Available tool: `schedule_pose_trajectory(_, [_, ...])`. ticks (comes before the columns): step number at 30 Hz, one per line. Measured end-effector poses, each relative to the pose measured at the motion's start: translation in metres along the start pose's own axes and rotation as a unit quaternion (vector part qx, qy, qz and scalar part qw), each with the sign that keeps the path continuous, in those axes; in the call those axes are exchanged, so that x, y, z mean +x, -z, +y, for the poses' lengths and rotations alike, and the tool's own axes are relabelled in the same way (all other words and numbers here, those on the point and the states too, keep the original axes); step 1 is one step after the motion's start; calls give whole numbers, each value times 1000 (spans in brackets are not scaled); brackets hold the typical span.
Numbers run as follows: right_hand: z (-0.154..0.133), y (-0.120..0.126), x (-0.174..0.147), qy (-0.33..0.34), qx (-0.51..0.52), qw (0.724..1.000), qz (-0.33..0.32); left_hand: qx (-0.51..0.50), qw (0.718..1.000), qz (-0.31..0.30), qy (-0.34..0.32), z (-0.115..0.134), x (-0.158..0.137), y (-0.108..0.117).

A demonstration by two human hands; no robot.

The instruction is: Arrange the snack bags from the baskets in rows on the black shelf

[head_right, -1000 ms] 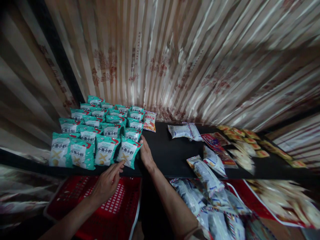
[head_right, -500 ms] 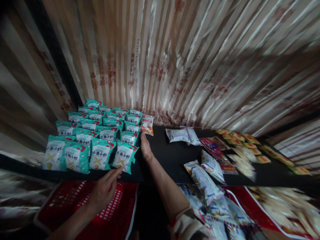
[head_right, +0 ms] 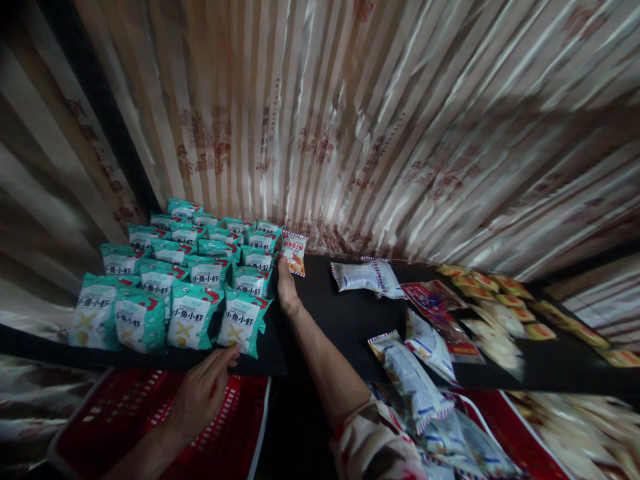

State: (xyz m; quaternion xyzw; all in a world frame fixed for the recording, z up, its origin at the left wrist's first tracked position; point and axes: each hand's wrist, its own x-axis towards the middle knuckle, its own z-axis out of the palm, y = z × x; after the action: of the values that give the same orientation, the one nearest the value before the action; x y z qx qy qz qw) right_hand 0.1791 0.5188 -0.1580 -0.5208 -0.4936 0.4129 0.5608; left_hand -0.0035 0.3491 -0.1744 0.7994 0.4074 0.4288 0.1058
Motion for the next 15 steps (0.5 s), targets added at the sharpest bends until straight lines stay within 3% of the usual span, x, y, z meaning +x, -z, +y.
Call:
schedule_pose_trajectory(9, [-11, -13, 29, -24, 83, 996, -14, 1, 1000, 21, -16, 1, 1, -1])
schedule_pose_trajectory(15, [-5, 2, 28, -20, 51, 998, 23, 14, 998, 36, -40, 2, 0, 0])
